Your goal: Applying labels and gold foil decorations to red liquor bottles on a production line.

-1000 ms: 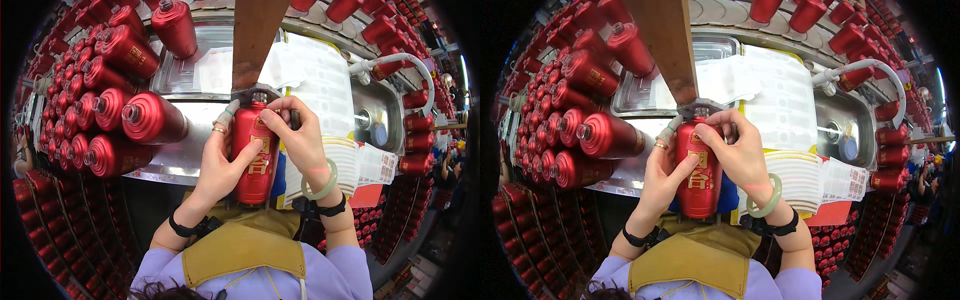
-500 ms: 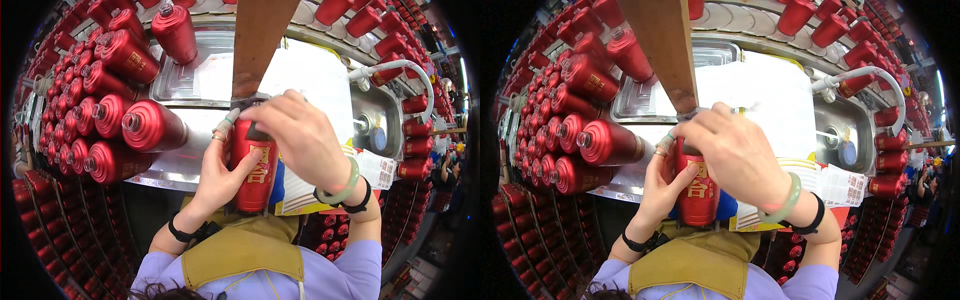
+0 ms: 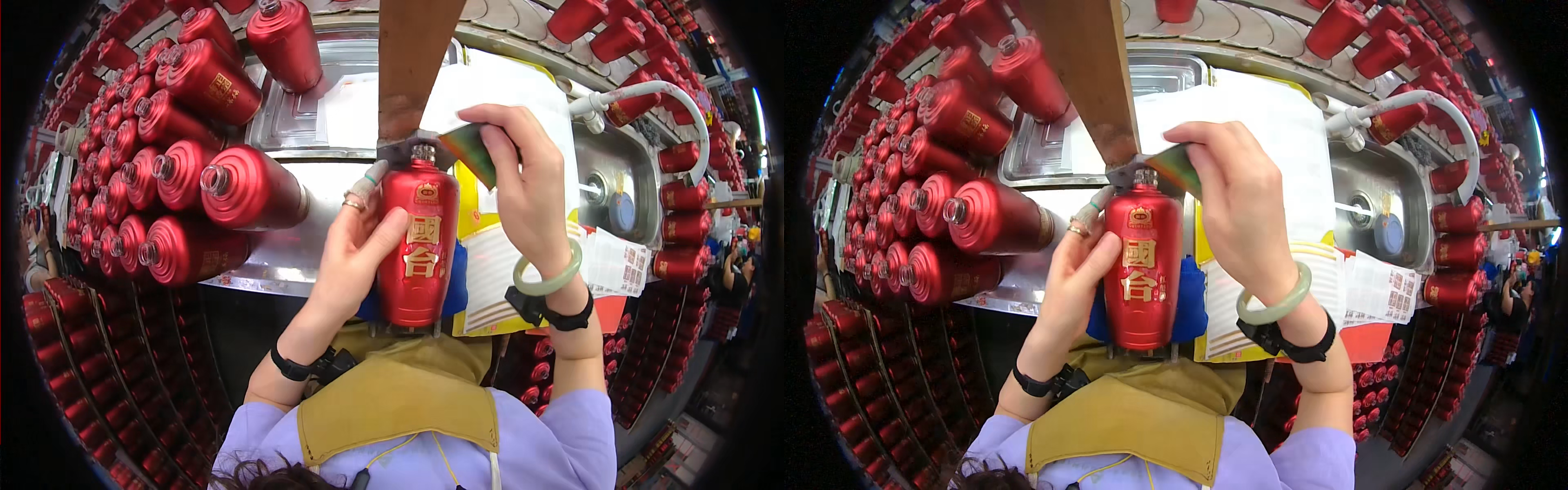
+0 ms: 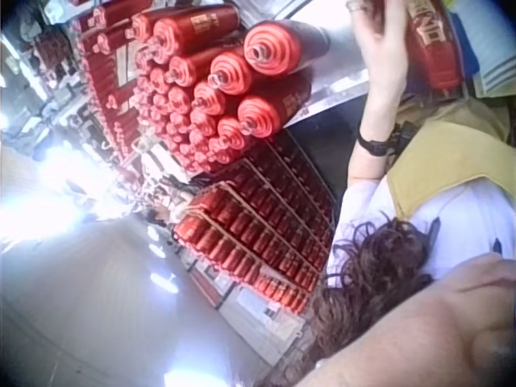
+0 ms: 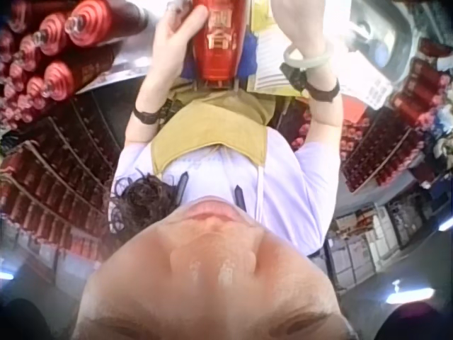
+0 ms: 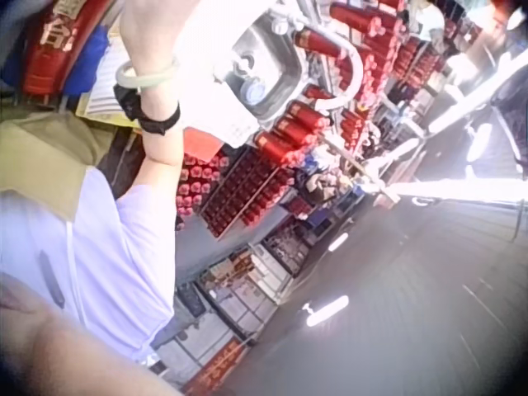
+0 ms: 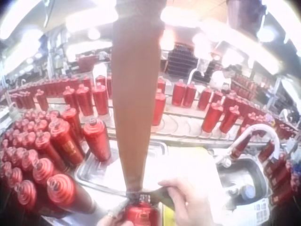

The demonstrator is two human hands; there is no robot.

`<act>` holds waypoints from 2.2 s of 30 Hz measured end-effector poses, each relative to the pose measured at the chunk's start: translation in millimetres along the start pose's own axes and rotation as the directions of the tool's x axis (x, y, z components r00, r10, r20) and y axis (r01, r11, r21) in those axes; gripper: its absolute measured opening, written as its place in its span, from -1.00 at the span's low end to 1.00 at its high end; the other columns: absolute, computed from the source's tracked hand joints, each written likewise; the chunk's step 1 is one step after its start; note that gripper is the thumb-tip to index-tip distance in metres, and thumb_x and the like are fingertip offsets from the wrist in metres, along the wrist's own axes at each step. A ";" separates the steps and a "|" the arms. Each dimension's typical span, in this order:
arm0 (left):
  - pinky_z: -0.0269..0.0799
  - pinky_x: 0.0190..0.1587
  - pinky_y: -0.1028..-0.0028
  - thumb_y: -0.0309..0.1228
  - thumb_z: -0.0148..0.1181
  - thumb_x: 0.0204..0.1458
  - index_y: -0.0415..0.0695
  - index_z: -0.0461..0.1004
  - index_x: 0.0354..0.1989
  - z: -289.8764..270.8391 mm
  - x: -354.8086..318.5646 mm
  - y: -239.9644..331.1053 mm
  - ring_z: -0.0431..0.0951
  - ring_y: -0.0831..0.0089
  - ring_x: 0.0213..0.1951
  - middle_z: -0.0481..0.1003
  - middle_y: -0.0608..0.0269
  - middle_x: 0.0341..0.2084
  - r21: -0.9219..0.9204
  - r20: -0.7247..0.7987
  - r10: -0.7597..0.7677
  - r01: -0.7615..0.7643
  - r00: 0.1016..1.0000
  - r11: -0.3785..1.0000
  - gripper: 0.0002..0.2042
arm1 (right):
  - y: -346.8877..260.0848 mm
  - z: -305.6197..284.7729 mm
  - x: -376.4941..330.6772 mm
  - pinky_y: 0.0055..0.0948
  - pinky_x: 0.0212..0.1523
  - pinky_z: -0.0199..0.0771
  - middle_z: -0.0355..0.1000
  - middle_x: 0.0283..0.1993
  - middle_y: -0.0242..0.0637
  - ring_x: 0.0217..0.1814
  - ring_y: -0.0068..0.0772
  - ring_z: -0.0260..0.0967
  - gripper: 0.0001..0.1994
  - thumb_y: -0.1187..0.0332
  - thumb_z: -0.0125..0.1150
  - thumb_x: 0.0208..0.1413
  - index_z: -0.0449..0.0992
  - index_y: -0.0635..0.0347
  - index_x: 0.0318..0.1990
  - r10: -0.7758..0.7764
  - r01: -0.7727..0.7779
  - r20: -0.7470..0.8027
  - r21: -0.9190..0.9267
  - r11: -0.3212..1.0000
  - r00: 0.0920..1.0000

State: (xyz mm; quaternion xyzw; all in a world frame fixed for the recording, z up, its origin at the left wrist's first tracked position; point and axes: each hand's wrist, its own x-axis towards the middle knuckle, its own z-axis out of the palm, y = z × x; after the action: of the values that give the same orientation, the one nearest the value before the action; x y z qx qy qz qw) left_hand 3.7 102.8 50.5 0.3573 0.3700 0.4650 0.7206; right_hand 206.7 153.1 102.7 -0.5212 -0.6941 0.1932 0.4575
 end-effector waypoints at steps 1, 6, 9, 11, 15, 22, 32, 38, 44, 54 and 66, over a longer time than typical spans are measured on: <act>0.21 0.40 0.35 -0.40 0.11 0.37 -0.34 0.00 0.50 -2.4 -0.2 0.7 0.32 0.38 0.35 0.30 0.02 0.34 -0.051 -0.023 -0.061 0.060 0.998 0.997 -0.37 | -2.3 -1.8 -8.2 -0.45 -0.21 0.45 0.51 -0.28 -0.33 -0.26 -0.36 0.46 -0.81 0.55 0.21 0.17 0.60 0.21 -0.07 -0.025 0.025 0.010 -0.002 1.000 1.000; 0.25 0.38 0.35 -0.38 0.15 0.35 -0.30 0.03 0.50 -1.9 -0.4 0.1 0.37 0.39 0.31 0.34 0.03 0.32 -0.066 -0.004 -0.040 0.040 0.999 0.997 -0.37 | -9.4 13.8 -59.1 -0.64 -0.35 0.16 0.18 -0.38 -0.59 -0.36 -0.74 0.08 -0.42 0.20 0.48 0.16 0.39 0.24 0.24 0.517 -0.576 0.253 0.388 0.720 0.817; 0.31 0.34 0.35 -0.40 0.22 0.30 -0.28 0.03 0.50 1.8 -0.5 -0.2 0.41 0.40 0.27 0.35 0.03 0.30 0.070 0.000 0.003 -0.003 1.000 0.998 -0.32 | -5.7 26.3 -76.9 -0.68 -0.37 0.08 0.12 -0.36 -0.62 -0.37 -0.77 0.01 -0.38 0.25 0.51 0.12 0.36 0.23 0.28 0.576 -0.613 0.244 0.477 0.630 0.780; 0.36 0.31 0.35 -0.41 0.28 0.26 -0.27 0.03 0.50 2.6 0.3 0.2 0.43 0.40 0.25 0.37 0.03 0.28 0.051 -0.023 -0.015 0.016 1.000 0.999 -0.29 | -3.1 29.8 -81.2 -0.67 -0.37 0.08 0.11 -0.37 -0.62 -0.38 -0.77 0.00 -0.37 0.26 0.51 0.13 0.36 0.23 0.30 0.541 -0.557 0.210 0.546 0.626 0.814; 0.38 0.29 0.35 -0.41 0.27 0.27 -0.24 0.03 0.51 2.3 1.1 0.0 0.44 0.40 0.24 0.37 0.03 0.27 0.049 -0.027 -0.021 0.022 0.999 0.999 -0.29 | -1.4 29.1 -79.7 -0.69 -0.37 0.06 0.09 -0.39 -0.63 -0.38 -0.76 0.00 -0.40 0.30 0.48 0.16 0.37 0.21 0.30 0.531 -0.576 0.239 0.469 0.669 0.813; 0.37 0.29 0.35 -0.41 0.28 0.27 -0.22 0.00 0.51 1.4 -6.5 0.6 0.45 0.38 0.24 0.36 0.01 0.28 0.030 -0.036 -0.026 0.027 0.999 0.999 -0.27 | -4.9 29.5 -84.1 -0.67 -0.36 0.08 0.11 -0.38 -0.62 -0.37 -0.74 0.02 -0.32 0.29 0.51 0.12 0.32 0.19 0.36 0.549 -0.572 0.221 0.529 0.627 0.806; 0.29 0.38 0.24 -0.47 0.44 0.08 -0.22 -0.14 0.54 2.7 -22.6 -11.7 0.32 0.25 0.36 0.22 -0.09 0.36 0.195 0.052 0.055 -0.064 0.997 0.979 -0.05 | -9.2 31.4 -88.8 -0.69 -0.37 0.14 0.22 -0.34 -0.58 -0.37 -0.75 0.08 -0.24 0.32 0.53 0.10 0.24 0.25 0.41 0.518 -0.565 0.244 0.485 0.667 0.820; 0.29 0.38 0.25 -0.48 0.44 0.08 -0.22 -0.14 0.54 2.5 -24.1 -5.4 0.33 0.26 0.36 0.22 -0.08 0.36 0.210 0.066 0.041 -0.054 0.997 0.976 -0.05 | -7.5 26.7 -88.0 -0.69 -0.36 0.14 0.20 -0.34 -0.58 -0.37 -0.75 0.08 -0.22 0.31 0.53 0.10 0.22 0.23 0.43 0.517 -0.576 0.267 0.500 0.647 0.813; 0.27 0.39 0.28 -0.49 0.29 0.22 -0.22 -0.12 0.54 2.3 -23.9 -1.7 0.34 0.31 0.35 0.25 -0.02 0.37 -0.023 0.009 -0.057 0.057 0.998 0.998 -0.18 | -2.2 20.0 -95.1 -0.66 -0.31 0.15 0.18 -0.31 -0.59 -0.32 -0.75 0.08 -0.12 0.33 0.56 0.06 0.15 0.19 0.49 0.465 -0.575 0.340 0.532 0.622 0.817; 0.32 0.36 0.28 -0.45 0.37 0.17 -0.24 -0.12 0.53 6.8 -24.1 -8.3 0.38 0.29 0.31 0.27 -0.06 0.34 0.128 0.026 0.017 -0.020 1.000 0.992 -0.12 | -1.6 -5.5 -74.8 -0.51 0.11 0.36 0.35 0.01 -0.28 -0.01 -0.51 0.31 -0.34 0.41 0.21 0.30 0.10 0.20 0.50 0.400 -0.518 0.337 0.435 0.737 0.852; 0.38 0.31 0.28 -0.46 0.43 0.10 -0.26 -0.12 0.52 13.8 -24.6 -12.7 0.41 0.31 0.28 0.31 -0.03 0.29 0.213 -0.007 0.071 -0.068 0.997 0.975 -0.08 | -27.5 -14.6 -32.6 -0.36 -0.03 0.56 0.59 -0.13 -0.12 -0.09 -0.20 0.58 -0.68 0.66 0.24 0.09 0.59 0.27 0.02 -0.014 0.001 0.077 0.166 0.986 0.997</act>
State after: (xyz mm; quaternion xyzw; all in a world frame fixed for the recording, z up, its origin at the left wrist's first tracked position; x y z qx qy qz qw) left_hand 13.5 73.4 51.1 0.4416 0.4103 0.4502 0.6588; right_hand 205.2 110.2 116.5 -0.4707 -0.6951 0.2686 0.4724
